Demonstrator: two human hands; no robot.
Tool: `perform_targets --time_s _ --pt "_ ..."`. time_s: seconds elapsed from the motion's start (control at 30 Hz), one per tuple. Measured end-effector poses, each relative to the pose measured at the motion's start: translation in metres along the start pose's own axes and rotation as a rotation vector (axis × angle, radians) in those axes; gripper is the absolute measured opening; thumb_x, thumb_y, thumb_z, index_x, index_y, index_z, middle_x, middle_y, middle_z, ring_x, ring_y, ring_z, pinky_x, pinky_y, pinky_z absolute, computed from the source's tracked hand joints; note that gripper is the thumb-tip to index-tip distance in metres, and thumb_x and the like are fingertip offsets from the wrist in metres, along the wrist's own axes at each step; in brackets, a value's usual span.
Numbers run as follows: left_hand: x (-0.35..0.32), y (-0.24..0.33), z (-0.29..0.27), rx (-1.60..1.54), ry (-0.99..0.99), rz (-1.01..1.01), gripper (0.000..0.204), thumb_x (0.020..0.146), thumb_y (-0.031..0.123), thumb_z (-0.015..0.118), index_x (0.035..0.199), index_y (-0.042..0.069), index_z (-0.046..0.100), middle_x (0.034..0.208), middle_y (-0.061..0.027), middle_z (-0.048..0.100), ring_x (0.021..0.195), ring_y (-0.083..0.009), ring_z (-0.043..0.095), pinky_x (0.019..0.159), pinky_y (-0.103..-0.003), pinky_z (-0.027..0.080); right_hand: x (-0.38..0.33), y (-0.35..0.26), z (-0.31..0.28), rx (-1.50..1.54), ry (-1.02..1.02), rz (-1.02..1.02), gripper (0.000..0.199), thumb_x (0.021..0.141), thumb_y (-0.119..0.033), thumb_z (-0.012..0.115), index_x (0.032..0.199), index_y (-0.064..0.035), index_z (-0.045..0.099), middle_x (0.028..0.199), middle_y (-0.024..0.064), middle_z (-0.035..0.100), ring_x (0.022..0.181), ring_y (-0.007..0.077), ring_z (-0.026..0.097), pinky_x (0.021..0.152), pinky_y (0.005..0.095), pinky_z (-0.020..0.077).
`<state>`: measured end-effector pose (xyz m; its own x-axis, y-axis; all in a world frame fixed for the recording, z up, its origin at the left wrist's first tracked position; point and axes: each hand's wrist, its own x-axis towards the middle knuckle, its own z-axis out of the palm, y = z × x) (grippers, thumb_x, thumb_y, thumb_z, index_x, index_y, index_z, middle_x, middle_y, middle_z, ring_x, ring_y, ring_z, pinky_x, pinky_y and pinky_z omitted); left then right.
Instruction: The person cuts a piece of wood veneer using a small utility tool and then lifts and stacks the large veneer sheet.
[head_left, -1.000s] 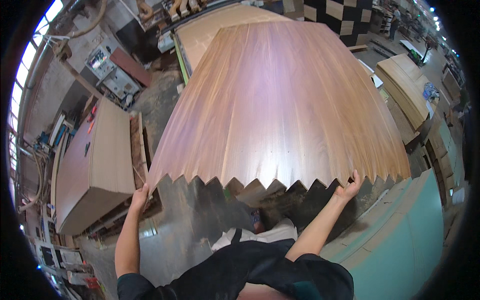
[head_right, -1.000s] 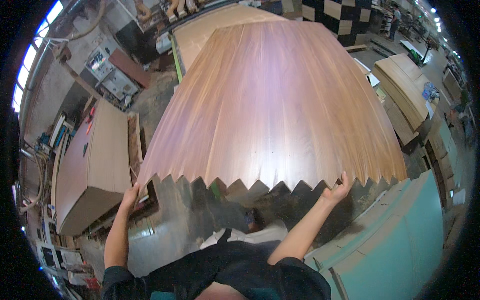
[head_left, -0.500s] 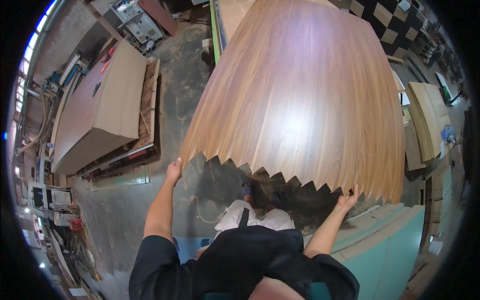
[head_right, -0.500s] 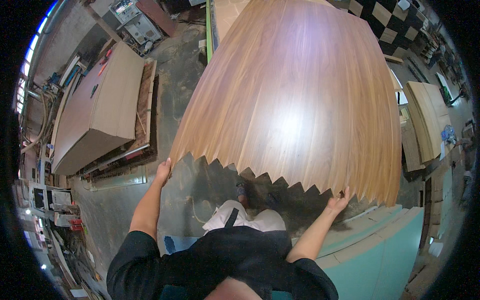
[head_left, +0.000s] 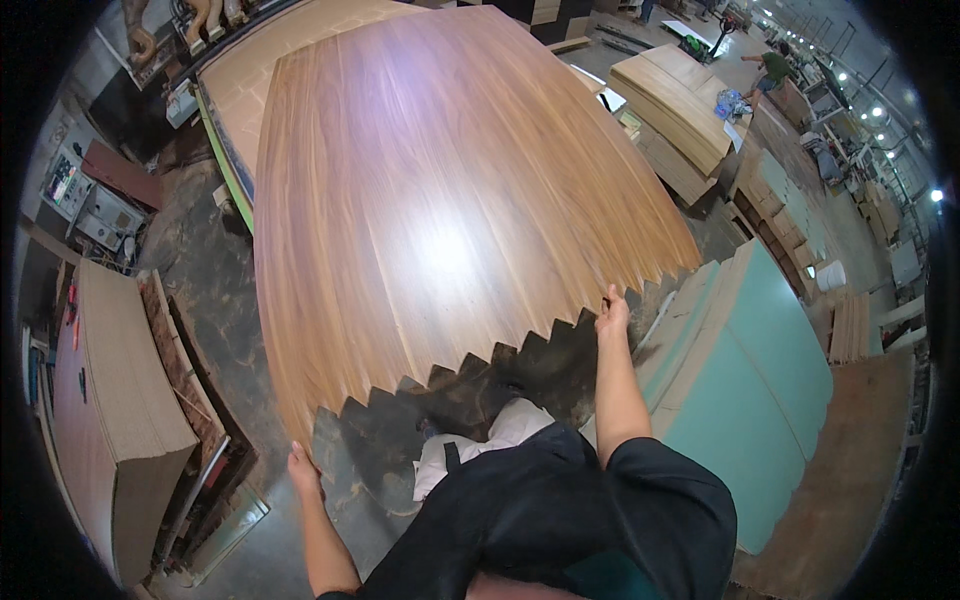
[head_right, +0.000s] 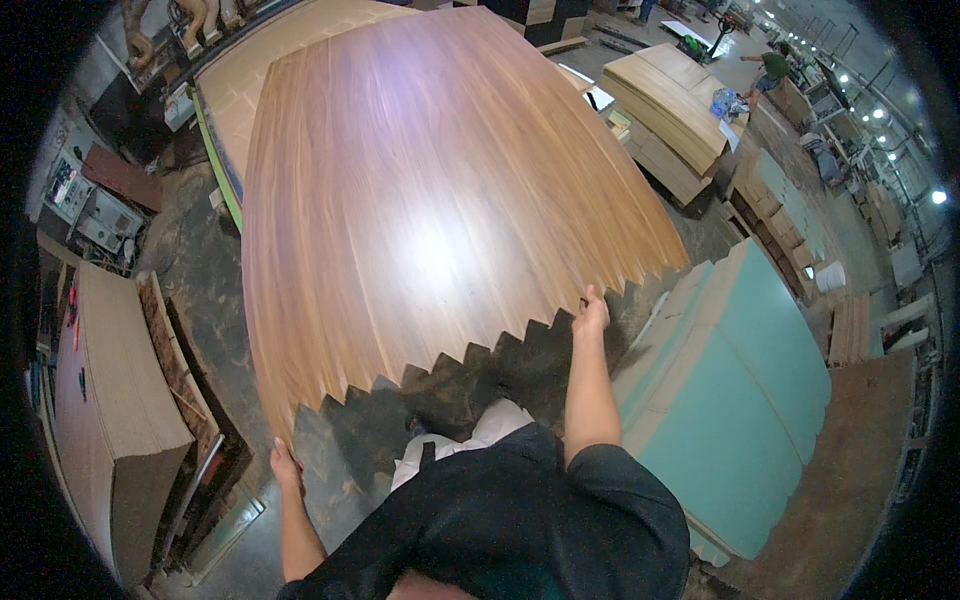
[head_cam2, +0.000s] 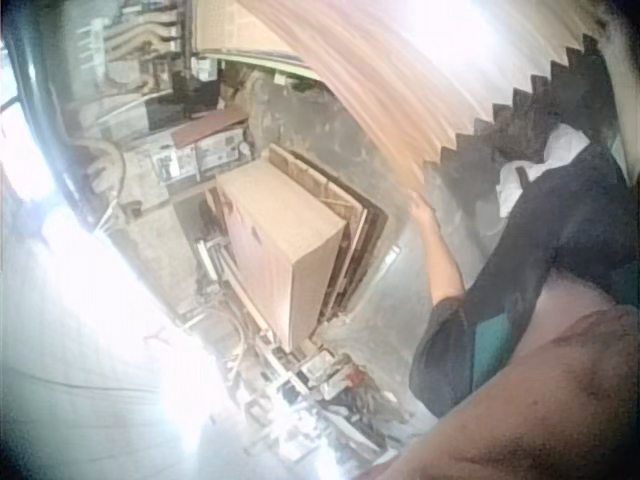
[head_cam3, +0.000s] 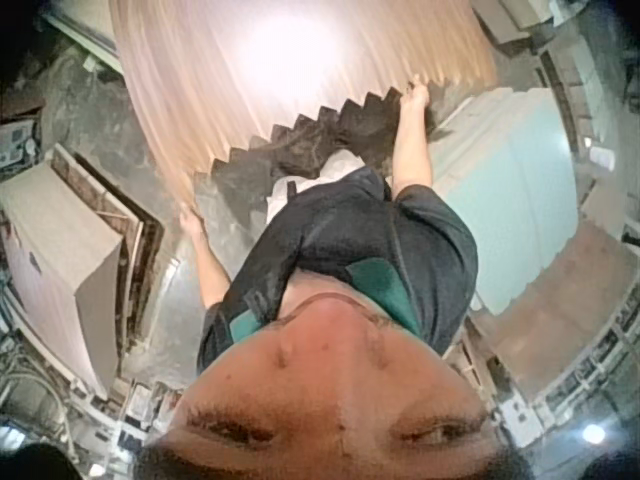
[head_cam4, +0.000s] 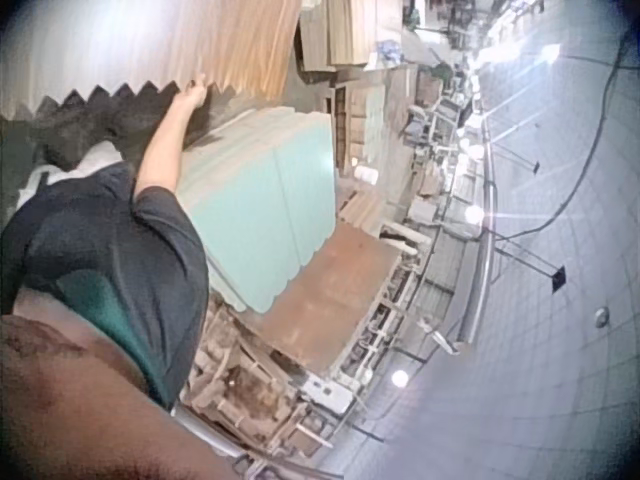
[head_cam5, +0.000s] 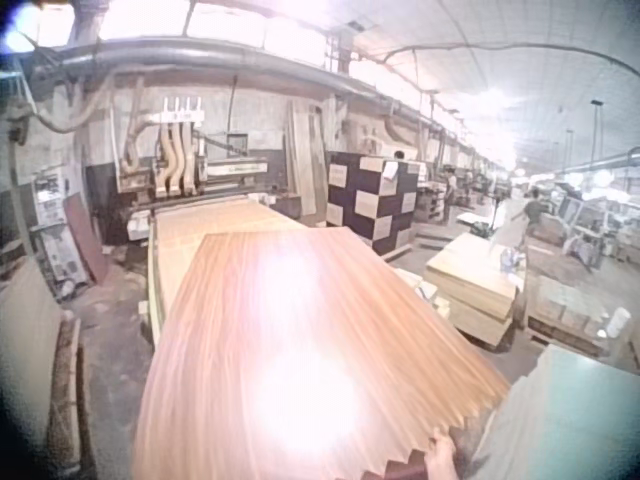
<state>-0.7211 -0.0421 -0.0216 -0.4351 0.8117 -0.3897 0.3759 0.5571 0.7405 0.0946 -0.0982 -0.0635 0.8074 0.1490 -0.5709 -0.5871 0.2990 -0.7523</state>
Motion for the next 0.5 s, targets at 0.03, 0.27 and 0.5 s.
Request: perform_targets --time_s 0.03,0.27,0.5 --pt "-0.004 -0.009 0.001 0.034 0.014 0.056 0.05 0.109 0.054 0.051 0.086 0.009 0.05 0.069 -0.0028 0.051 0.053 -0.0141 0.049 0.047 -0.029 0.04 -0.006 -0.004 0.008 0.002 -0.004 0.028 0.052 0.095 -0.009 0.079 0.14 0.0033 0.057 0.137 0.016 0.063 0.129 0.0299 0.059 0.116 0.0428 0.0433" --pt "-0.086 -0.033 0.023 -0.209 0.036 -0.205 0.044 0.11 0.051 0.05 0.092 0.011 0.05 0.073 -0.0008 0.052 0.057 -0.0119 0.05 0.048 -0.028 0.04 0.034 0.002 -0.007 -0.054 -0.181 -0.029 0.049 0.096 -0.006 0.076 0.141 0.0036 0.057 0.135 0.0136 0.065 0.125 0.0281 0.061 0.114 0.0433 0.0448" --pt "-0.136 -0.063 0.038 -0.326 0.07 -0.223 0.04 0.111 0.048 0.051 0.096 0.011 0.056 0.075 0.0008 0.054 0.055 -0.0111 0.048 0.047 -0.028 0.039 0.091 0.009 0.028 -0.221 -0.281 0.025 0.039 0.1 -0.022 0.073 0.133 -0.0027 0.064 0.124 0.0102 0.068 0.117 0.0257 0.061 0.107 0.0424 0.0468"
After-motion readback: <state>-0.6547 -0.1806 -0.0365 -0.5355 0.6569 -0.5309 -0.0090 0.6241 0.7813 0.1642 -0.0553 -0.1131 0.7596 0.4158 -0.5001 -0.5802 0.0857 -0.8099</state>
